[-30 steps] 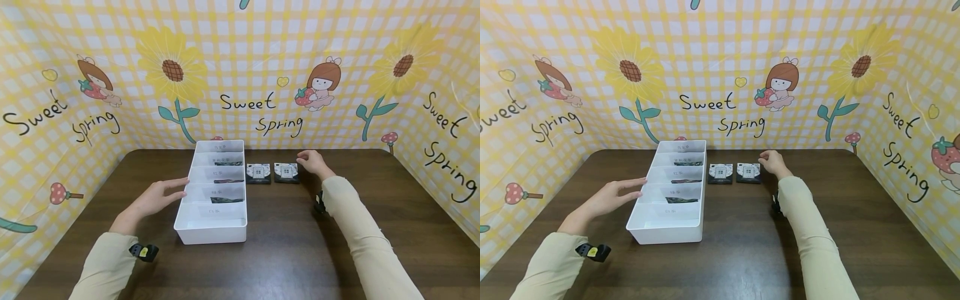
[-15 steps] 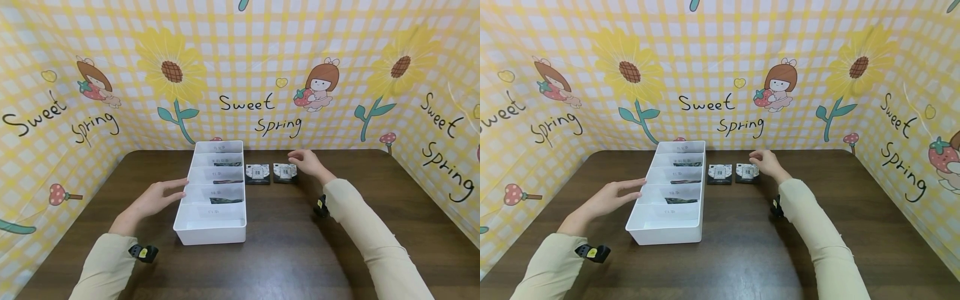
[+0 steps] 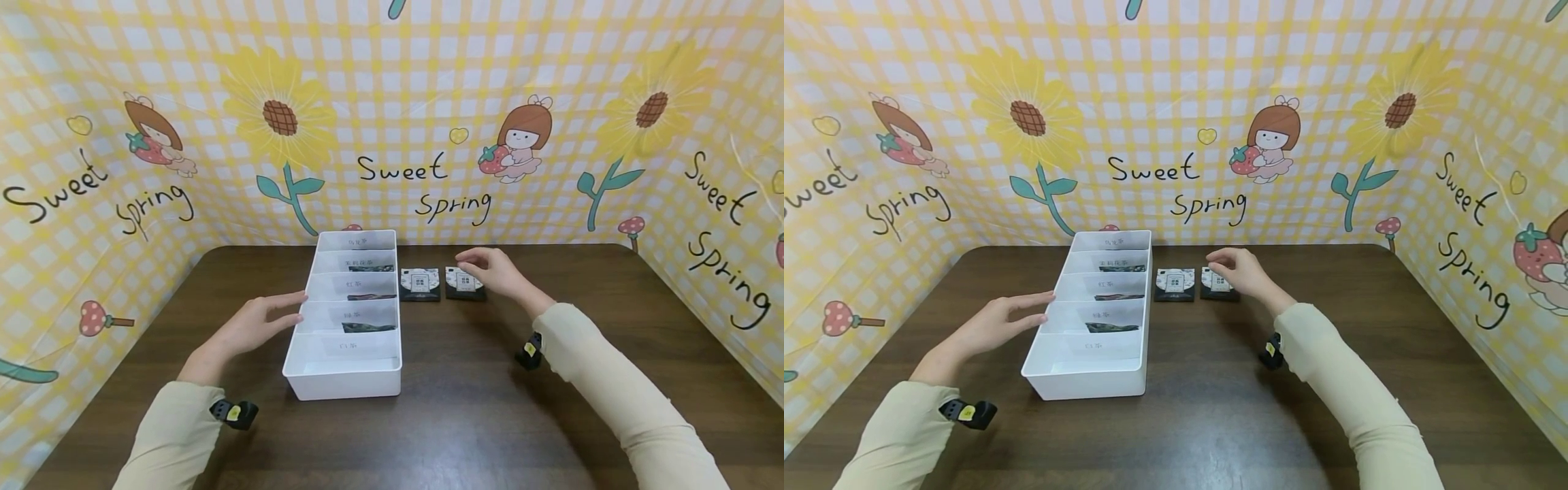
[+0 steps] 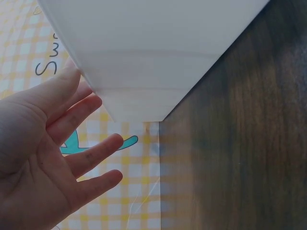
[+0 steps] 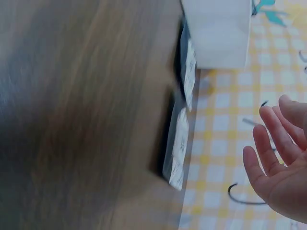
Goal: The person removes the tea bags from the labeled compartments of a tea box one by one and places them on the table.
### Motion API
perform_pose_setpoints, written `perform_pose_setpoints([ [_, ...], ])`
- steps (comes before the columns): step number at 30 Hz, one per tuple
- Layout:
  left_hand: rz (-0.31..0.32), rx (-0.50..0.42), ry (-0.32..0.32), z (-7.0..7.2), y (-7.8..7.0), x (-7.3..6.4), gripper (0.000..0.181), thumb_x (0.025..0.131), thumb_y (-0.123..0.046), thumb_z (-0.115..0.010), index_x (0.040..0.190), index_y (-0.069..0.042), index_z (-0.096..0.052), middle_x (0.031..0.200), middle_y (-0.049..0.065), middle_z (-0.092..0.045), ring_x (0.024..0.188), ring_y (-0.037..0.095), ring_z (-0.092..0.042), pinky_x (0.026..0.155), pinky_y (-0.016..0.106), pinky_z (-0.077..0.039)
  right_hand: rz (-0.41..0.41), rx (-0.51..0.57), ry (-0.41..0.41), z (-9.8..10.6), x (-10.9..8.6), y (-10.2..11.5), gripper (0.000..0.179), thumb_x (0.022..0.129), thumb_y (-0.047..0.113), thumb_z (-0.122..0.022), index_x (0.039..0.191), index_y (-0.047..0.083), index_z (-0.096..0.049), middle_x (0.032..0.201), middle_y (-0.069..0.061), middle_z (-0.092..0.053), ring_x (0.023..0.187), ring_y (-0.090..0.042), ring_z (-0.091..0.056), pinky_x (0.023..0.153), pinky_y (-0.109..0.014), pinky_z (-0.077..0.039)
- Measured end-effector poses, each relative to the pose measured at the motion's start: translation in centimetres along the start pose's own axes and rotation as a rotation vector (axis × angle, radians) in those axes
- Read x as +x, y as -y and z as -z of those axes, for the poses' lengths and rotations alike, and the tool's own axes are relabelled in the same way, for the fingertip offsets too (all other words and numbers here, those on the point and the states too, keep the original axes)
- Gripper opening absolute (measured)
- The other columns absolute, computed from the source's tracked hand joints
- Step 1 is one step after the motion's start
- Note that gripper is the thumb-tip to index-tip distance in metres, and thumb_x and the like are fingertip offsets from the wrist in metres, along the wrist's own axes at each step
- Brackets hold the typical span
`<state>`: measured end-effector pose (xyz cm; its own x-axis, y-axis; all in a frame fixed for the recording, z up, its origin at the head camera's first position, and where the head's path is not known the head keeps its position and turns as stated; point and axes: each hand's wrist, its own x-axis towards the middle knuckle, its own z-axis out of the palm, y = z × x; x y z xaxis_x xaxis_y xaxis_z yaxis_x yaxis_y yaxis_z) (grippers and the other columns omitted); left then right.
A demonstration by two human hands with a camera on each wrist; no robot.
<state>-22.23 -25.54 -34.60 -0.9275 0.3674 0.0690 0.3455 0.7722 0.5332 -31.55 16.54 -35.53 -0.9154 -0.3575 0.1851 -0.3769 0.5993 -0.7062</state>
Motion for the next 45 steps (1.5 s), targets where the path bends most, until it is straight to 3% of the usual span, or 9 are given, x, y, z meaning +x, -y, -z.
perform_pose_setpoints([
  [15, -0.009, -0.008, 0.002, 0.0, 0.2, 0.2, 0.048, 0.093, -0.026, -0.058, 0.135, -0.005, -0.05, 0.138, 0.016, -0.05, 0.13, 0.037, -0.043, 0.104, 0.055, -0.038, 0.121, 0.091, 0.056, -1.8, -2.8, 5.0, 0.024, 0.092, 0.015, -0.06, 0.112, 0.005, -0.065, 0.11, -0.014, -0.068, 0.1, -0.024, -0.064, 0.093, -0.044, -0.05],
  [27, -0.011, -0.008, -0.004, 0.1, 0.1, 0.0, 0.048, 0.092, -0.028, -0.058, 0.134, -0.005, -0.05, 0.137, 0.017, -0.05, 0.13, 0.038, -0.044, 0.103, 0.056, -0.038, 0.264, 0.15, 0.119, -4.3, -4.5, 6.6, 0.021, 0.089, 0.016, -0.063, 0.108, 0.008, -0.068, 0.104, -0.007, -0.071, 0.096, -0.015, -0.065, 0.089, -0.035, -0.053],
  [36, -0.005, -0.006, 0.002, 0.1, -0.1, -0.1, 0.048, 0.092, -0.029, -0.058, 0.134, -0.005, -0.05, 0.137, 0.017, -0.05, 0.13, 0.038, -0.044, 0.103, 0.056, -0.039, 0.277, 0.182, 0.162, -5.9, -5.3, 7.5, 0.022, 0.087, 0.016, -0.065, 0.107, 0.007, -0.069, 0.105, -0.009, -0.071, 0.099, -0.016, -0.065, 0.09, -0.044, -0.052],
  [45, -0.006, -0.004, 0.001, 0.1, -0.1, -0.1, 0.048, 0.092, -0.028, -0.058, 0.134, -0.005, -0.05, 0.137, 0.017, -0.05, 0.129, 0.038, -0.045, 0.103, 0.056, -0.039, 0.283, 0.156, 0.121, -7.3, -5.3, 8.0, 0.022, 0.085, 0.016, -0.068, 0.104, 0.005, -0.071, 0.104, -0.007, -0.072, 0.1, -0.019, -0.063, 0.086, -0.041, -0.053],
])
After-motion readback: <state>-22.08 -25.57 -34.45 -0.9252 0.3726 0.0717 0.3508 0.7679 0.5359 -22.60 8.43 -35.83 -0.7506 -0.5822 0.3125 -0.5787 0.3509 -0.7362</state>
